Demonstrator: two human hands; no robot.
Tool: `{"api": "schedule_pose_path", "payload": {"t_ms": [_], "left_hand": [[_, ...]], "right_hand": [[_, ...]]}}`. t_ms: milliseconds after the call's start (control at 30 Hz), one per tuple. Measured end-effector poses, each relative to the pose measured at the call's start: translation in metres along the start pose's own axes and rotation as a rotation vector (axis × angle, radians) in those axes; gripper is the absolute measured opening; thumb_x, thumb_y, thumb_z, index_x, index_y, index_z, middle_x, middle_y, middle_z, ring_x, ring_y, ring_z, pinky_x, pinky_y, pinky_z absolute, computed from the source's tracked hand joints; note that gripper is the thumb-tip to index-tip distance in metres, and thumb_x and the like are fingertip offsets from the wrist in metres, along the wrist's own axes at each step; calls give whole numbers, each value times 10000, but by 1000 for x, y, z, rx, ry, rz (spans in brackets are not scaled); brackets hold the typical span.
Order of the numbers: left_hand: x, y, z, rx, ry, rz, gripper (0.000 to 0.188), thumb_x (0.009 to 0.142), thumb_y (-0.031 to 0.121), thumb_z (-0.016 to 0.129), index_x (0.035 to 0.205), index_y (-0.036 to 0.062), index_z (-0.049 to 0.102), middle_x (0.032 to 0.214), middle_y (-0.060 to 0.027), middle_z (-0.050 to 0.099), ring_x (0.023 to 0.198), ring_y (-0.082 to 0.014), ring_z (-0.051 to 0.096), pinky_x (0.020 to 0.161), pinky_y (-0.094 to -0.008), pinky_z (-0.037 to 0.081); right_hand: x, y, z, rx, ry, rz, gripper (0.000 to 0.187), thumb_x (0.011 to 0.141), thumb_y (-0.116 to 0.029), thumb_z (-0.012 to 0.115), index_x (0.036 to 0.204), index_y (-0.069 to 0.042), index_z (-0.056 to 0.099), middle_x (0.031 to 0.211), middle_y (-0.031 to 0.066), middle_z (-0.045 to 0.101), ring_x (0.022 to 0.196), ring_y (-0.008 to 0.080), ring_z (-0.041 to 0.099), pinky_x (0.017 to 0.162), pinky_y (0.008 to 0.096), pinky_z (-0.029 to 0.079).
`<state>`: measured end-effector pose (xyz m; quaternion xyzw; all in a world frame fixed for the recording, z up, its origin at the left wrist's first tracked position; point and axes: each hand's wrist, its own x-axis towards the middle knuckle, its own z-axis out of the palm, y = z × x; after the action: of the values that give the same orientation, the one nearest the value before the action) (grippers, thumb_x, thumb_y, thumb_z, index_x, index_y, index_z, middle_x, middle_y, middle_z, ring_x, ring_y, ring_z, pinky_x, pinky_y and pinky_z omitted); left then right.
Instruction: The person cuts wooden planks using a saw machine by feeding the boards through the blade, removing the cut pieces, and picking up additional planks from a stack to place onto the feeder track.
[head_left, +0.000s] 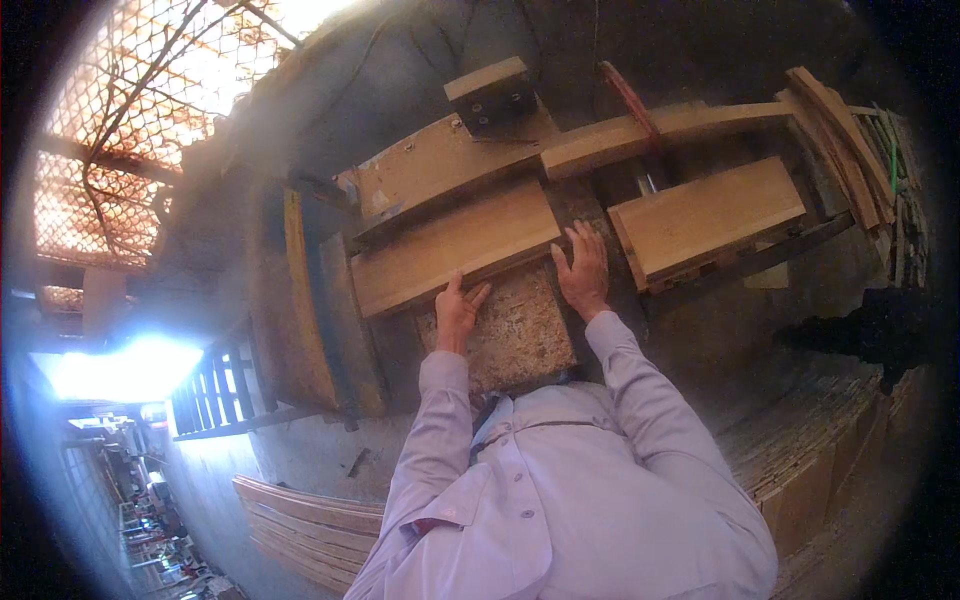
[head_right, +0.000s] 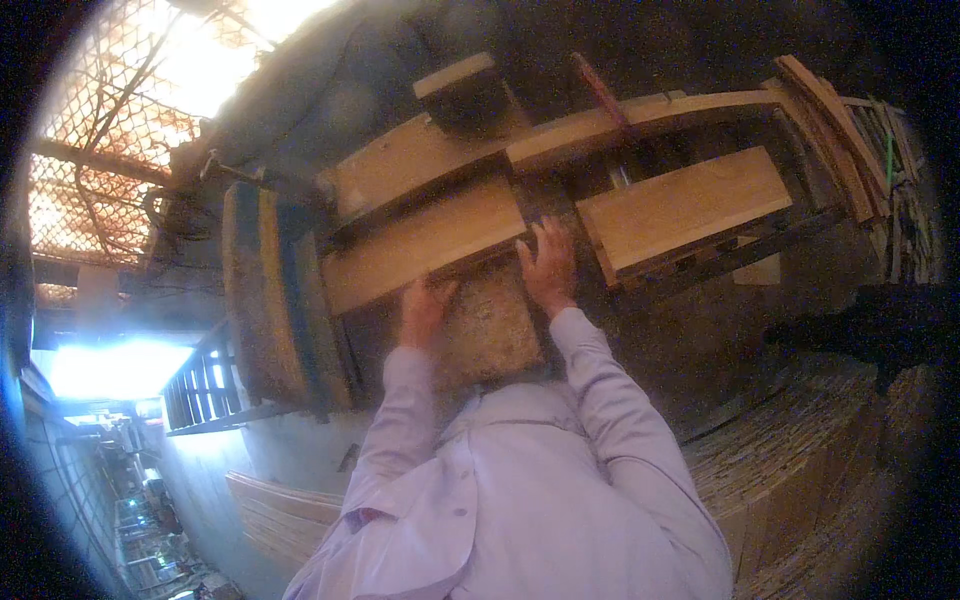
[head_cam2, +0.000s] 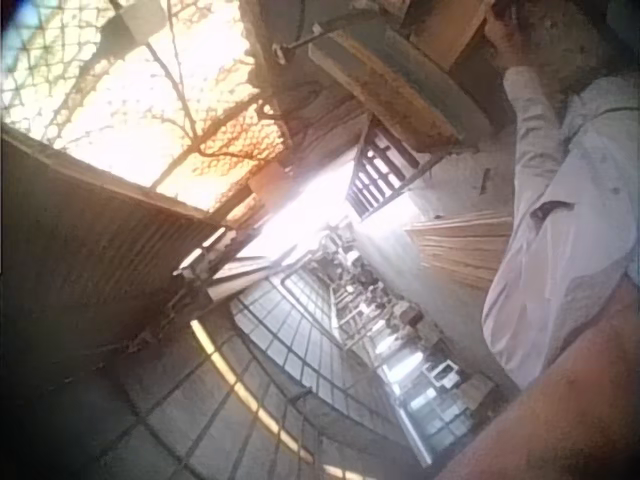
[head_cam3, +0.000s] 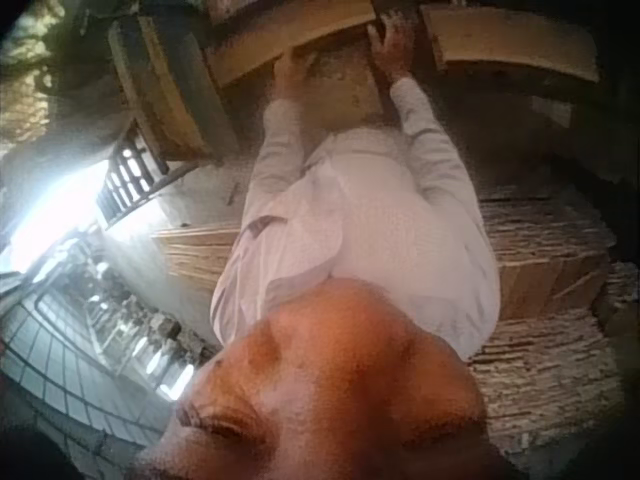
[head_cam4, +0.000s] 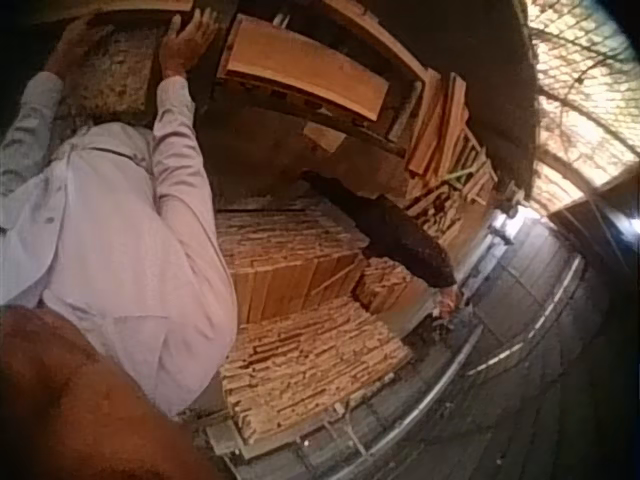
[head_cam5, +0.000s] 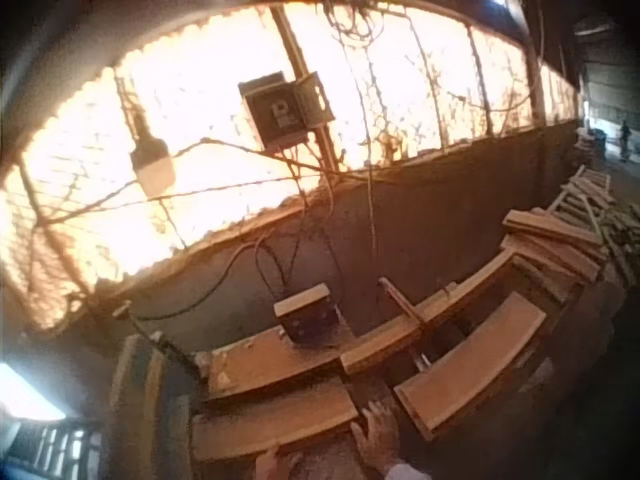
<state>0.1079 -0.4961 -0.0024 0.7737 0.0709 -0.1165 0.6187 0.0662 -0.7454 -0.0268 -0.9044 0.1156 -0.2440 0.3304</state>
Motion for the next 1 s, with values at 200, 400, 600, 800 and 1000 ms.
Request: {"api": "schedule_pose_path", "payload": {"t_ms": [200,400,600,800,1000], "left_hand": [[5,-23,-4,-584,-39,-102,495,997,230,562,1311,-113,393,1335,-221,455,1096,-416,588,921,-498,551],[4,7,1,-617,-88,-366,616,1001,307,546,1357,-142,320,1221,-301,567,987,-373,675,793,-380,607],[10,7,-9,-487,-180,-492,653,1008,366,514,1399,-110,298,1138,-298,619,959,-346,686,752,-363,610],[8,1,2,-549,-111,-433,613,1002,385,523,1347,-96,364,1066,-279,651,863,-327,702,706,-361,615],[2,4,8,-492,-43,-376,615,974,435,564,1256,-103,466,1054,-263,659,840,-309,706,664,-348,607]], "right_hand": [[30,-11,13,-62,-12,-27,479,928,-388,587,1247,-30,580,1381,164,520,1344,350,406,1152,474,260],[38,1,27,-115,63,44,542,891,-368,631,1267,13,542,1371,202,502,1294,402,419,1123,502,284],[40,-2,30,-81,26,97,517,901,-344,601,1274,9,539,1382,201,496,1301,403,413,1131,503,270],[39,-1,28,-95,0,86,520,890,-352,607,1270,-2,547,1404,183,492,1346,367,394,1148,501,254],[39,0,29,-132,59,49,498,908,-394,612,1231,-16,588,1372,157,523,1304,340,434,1119,467,299]]}}
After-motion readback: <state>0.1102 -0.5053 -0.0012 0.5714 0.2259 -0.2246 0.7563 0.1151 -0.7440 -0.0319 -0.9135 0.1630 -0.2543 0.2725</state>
